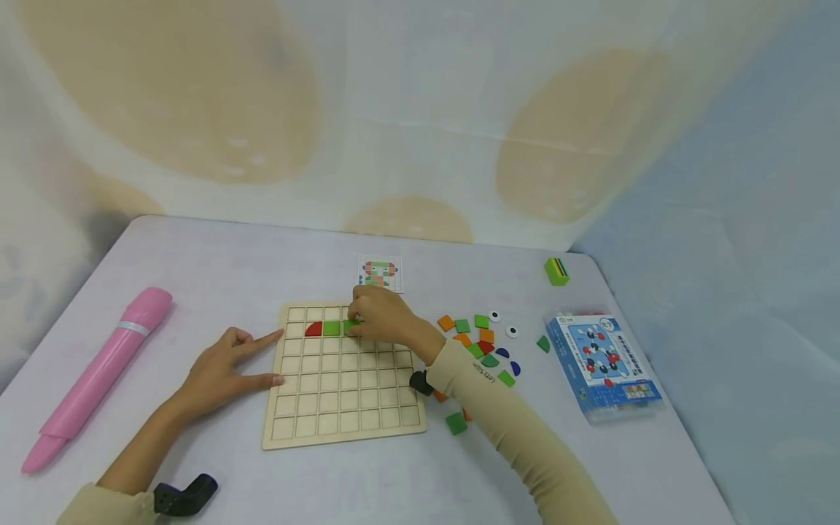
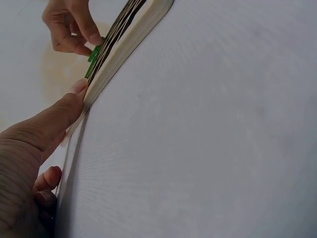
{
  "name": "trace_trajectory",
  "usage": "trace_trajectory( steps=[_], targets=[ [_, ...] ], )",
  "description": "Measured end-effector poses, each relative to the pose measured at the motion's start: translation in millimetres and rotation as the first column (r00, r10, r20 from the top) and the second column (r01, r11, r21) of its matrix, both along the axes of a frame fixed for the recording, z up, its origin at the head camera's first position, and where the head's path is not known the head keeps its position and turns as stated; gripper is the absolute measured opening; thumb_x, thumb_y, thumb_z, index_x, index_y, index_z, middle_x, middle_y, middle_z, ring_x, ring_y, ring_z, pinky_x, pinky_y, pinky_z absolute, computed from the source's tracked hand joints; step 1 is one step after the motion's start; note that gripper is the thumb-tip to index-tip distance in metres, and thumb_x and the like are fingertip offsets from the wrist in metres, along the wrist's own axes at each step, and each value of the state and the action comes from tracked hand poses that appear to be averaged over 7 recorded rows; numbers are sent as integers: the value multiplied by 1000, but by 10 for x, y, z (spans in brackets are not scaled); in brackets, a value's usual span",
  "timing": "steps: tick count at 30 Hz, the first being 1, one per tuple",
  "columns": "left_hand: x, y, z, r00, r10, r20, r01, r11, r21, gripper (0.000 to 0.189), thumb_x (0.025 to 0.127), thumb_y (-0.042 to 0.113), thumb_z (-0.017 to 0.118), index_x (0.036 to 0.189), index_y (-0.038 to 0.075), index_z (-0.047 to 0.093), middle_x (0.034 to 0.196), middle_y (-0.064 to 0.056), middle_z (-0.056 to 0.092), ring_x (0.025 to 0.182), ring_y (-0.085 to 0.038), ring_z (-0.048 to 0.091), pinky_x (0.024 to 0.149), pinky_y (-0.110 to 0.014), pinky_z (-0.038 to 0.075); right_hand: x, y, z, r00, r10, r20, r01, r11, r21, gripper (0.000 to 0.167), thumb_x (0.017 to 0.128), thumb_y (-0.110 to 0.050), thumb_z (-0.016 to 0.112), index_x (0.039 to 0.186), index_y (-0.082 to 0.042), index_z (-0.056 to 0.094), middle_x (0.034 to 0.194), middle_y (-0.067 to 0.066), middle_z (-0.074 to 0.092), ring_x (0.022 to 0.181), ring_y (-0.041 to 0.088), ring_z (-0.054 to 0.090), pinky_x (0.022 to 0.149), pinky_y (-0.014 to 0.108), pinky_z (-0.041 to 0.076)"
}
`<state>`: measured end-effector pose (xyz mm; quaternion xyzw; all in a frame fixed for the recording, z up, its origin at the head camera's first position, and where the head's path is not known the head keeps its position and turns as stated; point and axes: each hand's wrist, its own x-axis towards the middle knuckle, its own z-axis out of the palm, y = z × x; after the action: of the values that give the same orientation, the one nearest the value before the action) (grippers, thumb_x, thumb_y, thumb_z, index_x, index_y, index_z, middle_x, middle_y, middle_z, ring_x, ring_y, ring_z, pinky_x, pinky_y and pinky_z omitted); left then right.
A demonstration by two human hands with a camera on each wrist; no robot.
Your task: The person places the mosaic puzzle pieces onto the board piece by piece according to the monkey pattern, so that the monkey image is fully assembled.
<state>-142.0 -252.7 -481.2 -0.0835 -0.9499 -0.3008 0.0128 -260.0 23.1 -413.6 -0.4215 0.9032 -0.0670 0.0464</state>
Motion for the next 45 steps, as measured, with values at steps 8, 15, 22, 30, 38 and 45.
trace_trajectory(
  steps=[8,15,22,30,38,45],
  targets=[
    [-13,26,26,1000,-2,-7,2,1000,-14,80,76,54,80,144,19,54,101,-7,40,81,-18,37,67,-30,28,-16,25,-45,997,-38,71,41,998,-45,18,87,-33,77,94,-16,75,94,-1,58,86,10,54,68,18,44],
    [-13,14,3,1000,11,15,-11,1000,-14,82,76,54,80,145,19,53,102,-8,41,82,-19,38,67,-31,28,-23,7,-68,995,-64,82,65,998,-11,24,87,-38,75,102,-19,75,97,-1,58,81,9,50,64,19,42],
    [5,-89,-1,999,17,41,-16,1000,-26,82,78,56,78,147,20,50,105,-8,41,86,-22,41,69,-32,29,-44,238,53,986,-128,111,140,984,-110,33,91,-31,74,119,-15,72,106,6,58,83,14,50,68,25,44],
    [44,-171,27,1000,18,14,-17,999,-42,81,78,55,78,146,20,51,106,-10,42,84,-21,42,68,-32,30,-222,1002,67,940,-290,180,315,939,-135,27,91,-22,73,116,-10,75,102,9,58,84,17,49,72,29,44],
    [52,-200,40,1000,13,8,-13,999,-52,81,78,54,78,147,20,50,106,-10,42,83,-21,41,67,-31,30,-277,1621,26,880,-426,208,454,884,-108,25,89,-19,75,110,-5,76,101,10,60,83,21,53,71,32,45],
    [79,-210,66,999,24,24,-23,999,-45,82,78,54,78,147,21,50,105,-9,41,83,-20,40,68,-31,29,-247,1791,-16,865,-460,199,479,876,-57,27,85,-22,79,105,-4,77,97,9,60,87,21,56,74,34,47]
  ],
)
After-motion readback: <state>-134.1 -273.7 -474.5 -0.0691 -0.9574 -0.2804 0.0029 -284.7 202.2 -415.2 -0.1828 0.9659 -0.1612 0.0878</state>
